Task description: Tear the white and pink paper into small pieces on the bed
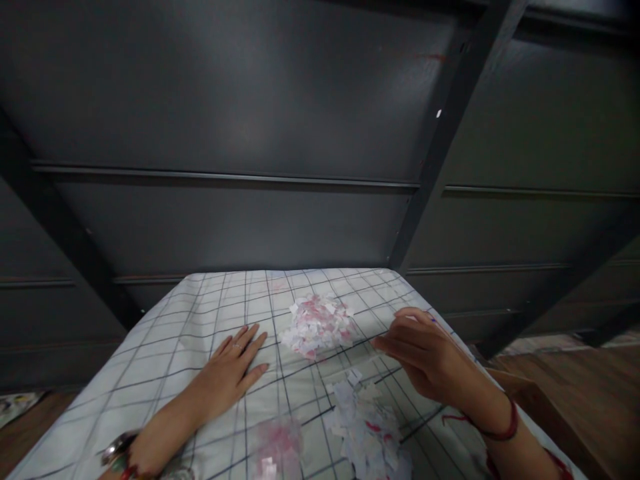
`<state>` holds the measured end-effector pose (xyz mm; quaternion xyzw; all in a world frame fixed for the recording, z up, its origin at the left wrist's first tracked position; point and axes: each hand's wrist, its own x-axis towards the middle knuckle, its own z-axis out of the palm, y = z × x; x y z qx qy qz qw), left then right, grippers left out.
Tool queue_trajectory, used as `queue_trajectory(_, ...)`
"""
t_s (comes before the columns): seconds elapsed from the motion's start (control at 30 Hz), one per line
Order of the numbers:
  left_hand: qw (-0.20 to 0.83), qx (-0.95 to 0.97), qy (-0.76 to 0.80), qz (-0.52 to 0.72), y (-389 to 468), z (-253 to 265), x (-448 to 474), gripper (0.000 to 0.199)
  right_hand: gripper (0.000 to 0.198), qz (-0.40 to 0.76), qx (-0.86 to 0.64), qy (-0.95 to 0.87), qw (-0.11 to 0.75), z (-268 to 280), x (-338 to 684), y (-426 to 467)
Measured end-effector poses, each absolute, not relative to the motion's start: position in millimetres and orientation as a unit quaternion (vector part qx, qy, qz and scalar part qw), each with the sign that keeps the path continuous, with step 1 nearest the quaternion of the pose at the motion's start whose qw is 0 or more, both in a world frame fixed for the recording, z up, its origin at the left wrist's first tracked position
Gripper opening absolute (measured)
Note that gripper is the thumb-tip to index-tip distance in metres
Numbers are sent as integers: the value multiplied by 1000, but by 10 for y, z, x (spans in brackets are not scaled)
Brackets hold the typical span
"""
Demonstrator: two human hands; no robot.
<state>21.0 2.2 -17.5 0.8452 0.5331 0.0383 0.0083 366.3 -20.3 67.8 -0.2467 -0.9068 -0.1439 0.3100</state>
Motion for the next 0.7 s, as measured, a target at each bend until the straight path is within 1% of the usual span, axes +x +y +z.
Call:
queue_trajectory(0.1, 13, 844, 536, 25, 19, -152, 220, 63, 34, -152, -248, -911, 294, 643, 3597, -209)
queue_trajectory(0.23, 8, 842, 540, 12, 17, -135, 224, 63, 35, -149, -225, -911, 312, 607, 3544, -223)
queue_trajectory(0.33, 0, 845, 534, 18, 16, -147, 214, 63, 33, -169, -229, -905, 315, 634, 3587, -227)
queue_trajectory(0.47, -10, 849, 528, 32, 16, -177, 200, 62, 32, -192, -247, -903, 294, 681, 3630, -229)
queue_trajectory(0.57, -3, 849, 527, 39, 18, -193, 193, 63, 30, -182, -234, -908, 297, 656, 3563, -242)
queue_trajectory(0.7, -1, 850, 524, 44, 26, -221, 176, 63, 30, -157, -211, -910, 321, 600, 3495, -249)
